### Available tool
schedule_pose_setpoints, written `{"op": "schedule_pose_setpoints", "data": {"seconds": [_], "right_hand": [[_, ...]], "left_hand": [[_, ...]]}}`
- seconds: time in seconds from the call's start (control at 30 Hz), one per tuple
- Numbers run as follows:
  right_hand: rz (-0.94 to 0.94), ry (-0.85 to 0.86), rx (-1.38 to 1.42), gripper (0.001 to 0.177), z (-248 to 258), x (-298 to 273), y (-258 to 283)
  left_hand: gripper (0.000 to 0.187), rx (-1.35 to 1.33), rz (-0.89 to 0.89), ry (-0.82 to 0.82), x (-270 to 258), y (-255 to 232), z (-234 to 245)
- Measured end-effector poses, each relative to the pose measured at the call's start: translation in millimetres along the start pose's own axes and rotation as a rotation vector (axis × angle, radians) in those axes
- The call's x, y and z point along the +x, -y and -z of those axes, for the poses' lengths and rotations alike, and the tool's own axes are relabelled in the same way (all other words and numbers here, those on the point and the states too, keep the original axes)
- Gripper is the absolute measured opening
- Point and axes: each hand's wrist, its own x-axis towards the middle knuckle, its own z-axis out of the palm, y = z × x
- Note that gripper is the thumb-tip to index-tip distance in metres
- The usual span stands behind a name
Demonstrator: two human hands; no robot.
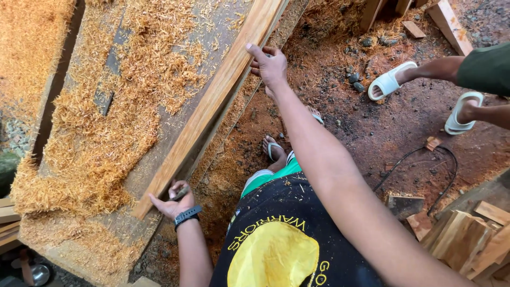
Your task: Measuring and marking wood pieces using a try square and pen for assembly
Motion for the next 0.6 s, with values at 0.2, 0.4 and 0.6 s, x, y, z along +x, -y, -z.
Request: {"op": "schedule_pose_setpoints", "data": {"seconds": [0.2, 0.4, 0.6], "right_hand": [[-0.047, -0.012, 0.110, 0.084, -1.7, -15.7, -9.5], [0.065, -0.021, 0.036, 0.122, -1.2, -17.2, -19.7], [0.039, -0.043, 0.049, 0.122, 0.7, -22.7, -13.6]], "left_hand": [[0.067, 0.041, -0.133, 0.076, -0.2, 0.0, -50.0], [0.018, 0.574, -0.119, 0.236, -34.9, -17.8, -56.6], [0.030, 1.890, -0.232, 0.397, -69.0, -45.6, -0.2]]}}
